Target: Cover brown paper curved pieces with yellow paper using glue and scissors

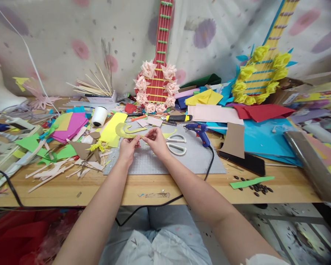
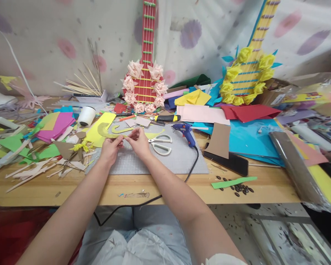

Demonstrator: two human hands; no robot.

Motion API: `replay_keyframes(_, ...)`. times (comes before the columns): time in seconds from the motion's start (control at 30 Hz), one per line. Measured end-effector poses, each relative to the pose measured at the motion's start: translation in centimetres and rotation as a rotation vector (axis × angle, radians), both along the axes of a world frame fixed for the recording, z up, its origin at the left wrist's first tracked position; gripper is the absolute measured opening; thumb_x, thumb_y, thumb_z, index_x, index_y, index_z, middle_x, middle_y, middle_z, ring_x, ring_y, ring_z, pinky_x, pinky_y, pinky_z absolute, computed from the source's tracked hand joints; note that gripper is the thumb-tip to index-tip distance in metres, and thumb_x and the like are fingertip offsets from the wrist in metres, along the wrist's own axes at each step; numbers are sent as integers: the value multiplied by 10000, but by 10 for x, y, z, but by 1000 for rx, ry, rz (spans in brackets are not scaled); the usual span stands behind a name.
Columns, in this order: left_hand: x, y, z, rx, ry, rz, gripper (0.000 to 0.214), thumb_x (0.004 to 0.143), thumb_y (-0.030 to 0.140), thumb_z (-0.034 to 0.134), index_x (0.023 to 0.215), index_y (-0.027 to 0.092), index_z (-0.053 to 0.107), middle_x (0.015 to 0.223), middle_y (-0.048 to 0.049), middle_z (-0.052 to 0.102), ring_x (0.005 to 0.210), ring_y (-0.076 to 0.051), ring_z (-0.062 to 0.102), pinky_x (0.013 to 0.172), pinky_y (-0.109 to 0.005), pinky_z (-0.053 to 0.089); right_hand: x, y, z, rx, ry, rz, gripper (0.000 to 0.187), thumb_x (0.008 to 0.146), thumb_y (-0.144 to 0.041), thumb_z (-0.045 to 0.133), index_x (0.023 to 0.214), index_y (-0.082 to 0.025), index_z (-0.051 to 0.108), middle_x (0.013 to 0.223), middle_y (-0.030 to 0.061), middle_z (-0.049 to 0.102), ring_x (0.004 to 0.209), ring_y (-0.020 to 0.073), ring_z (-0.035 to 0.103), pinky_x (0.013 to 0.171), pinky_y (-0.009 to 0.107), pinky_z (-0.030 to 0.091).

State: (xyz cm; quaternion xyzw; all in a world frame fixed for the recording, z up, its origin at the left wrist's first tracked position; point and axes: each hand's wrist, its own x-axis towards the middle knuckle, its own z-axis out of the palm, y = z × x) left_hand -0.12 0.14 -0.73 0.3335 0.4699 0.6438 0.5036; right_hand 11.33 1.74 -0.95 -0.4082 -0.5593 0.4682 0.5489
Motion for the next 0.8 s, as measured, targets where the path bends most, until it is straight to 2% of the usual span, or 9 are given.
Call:
replay_keyframes(0.1, 1, 0, 1, -6, 5, 2, 342, 478, 326, 772, 706, 113, 632, 577, 16, 553, 468, -53, 443, 435, -186, 369, 1, -1, 0, -15, -15, -39, 343, 629, -294, 659, 819, -230, 379, 686, -47, 585, 657, 120, 580, 674, 276, 461)
replay_keyframes(0.17, 2, -1, 1, -9, 10, 16, 344, 480, 328, 770, 709, 114, 629, 574, 19, 549, 467, -54, 440, 440, -190, 370, 3, -4, 2, 17, -109, -87, 305, 662, -294, 637, 841, -235, 398, 707, -38, 613, 672, 133, 595, 696, 296, 461)
replay_keyframes(0.3, 4, -1, 1, -17, 14, 54, 364, 487, 340, 764, 737, 114, 626, 579, 23, 550, 469, -55, 443, 450, -196, 376, 6, -12, 8, 181, -373, -189, 215, 720, -286, 595, 881, -245, 459, 791, -1, 657, 806, 181, 611, 764, 338, 443)
replay_keyframes(0.4, 3, 0, 0, -22, -4, 96, 369, 484, 339, 759, 745, 113, 627, 619, 13, 575, 468, -50, 436, 455, -199, 384, 10, -15, 12, 290, -465, -220, 157, 754, -288, 557, 895, -250, 500, 837, 15, 663, 883, 196, 595, 808, 347, 426)
replay_keyframes(0.47, 2, 1, -1, -21, -25, 108, 354, 483, 331, 758, 730, 114, 626, 630, 8, 583, 466, -49, 432, 453, -200, 385, 12, -14, 12, 262, -428, -231, 163, 762, -301, 544, 912, -252, 503, 823, 10, 660, 831, 186, 604, 782, 339, 437)
replay_keyframes(0.57, 1, 2, -2, -14, -28, 83, 331, 483, 321, 764, 701, 115, 623, 599, 13, 565, 465, -53, 434, 444, -198, 381, 15, -8, 8, 107, -258, -215, 204, 737, -312, 565, 911, -243, 484, 786, -3, 647, 730, 158, 609, 708, 314, 456)
replay_keyframes(0.67, 1, 2, -3, -4, -8, 52, 336, 480, 323, 769, 705, 120, 625, 563, 26, 537, 461, -55, 432, 435, -191, 378, 15, -2, 3, -22, -60, -118, 257, 701, -327, 595, 901, -228, 468, 780, -7, 633, 718, 135, 600, 688, 293, 463)
replay_keyframes(0.8, 2, 0, 0, -2, 36, 7, 338, 472, 338, 774, 691, 126, 627, 552, 20, 540, 466, -60, 443, 434, -187, 373, 7, 1, -1, -68, 70, 4, 400, 592, -340, 689, 887, -221, 447, 724, -36, 589, 659, 106, 564, 664, 267, 463)
